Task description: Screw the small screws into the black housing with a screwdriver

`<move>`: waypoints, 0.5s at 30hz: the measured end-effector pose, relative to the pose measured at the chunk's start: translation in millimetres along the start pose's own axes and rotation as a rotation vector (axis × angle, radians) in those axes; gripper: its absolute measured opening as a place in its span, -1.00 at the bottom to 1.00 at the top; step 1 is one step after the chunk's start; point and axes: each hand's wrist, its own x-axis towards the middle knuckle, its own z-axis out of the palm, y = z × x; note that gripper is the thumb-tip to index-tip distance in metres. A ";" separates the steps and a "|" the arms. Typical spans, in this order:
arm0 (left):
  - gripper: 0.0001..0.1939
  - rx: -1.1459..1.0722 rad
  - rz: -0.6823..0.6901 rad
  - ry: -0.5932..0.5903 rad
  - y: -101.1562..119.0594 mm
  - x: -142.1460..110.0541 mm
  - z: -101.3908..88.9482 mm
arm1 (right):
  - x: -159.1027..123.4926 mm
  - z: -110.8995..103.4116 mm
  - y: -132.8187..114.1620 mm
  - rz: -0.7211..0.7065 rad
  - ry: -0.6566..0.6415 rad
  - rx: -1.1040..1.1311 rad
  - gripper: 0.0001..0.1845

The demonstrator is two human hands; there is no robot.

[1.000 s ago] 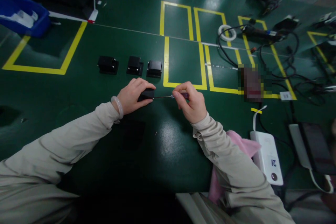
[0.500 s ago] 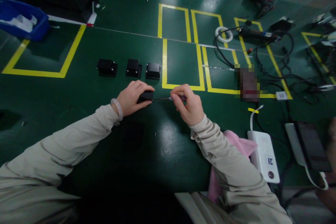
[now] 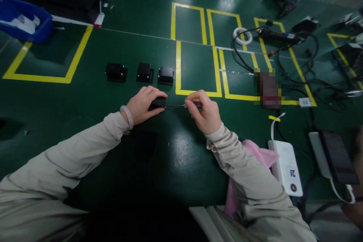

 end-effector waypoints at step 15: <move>-0.60 -0.013 -0.027 -0.013 0.0 0.2 0.1 | -1.1 -0.1 0.0 0.066 -0.043 -0.008 -0.82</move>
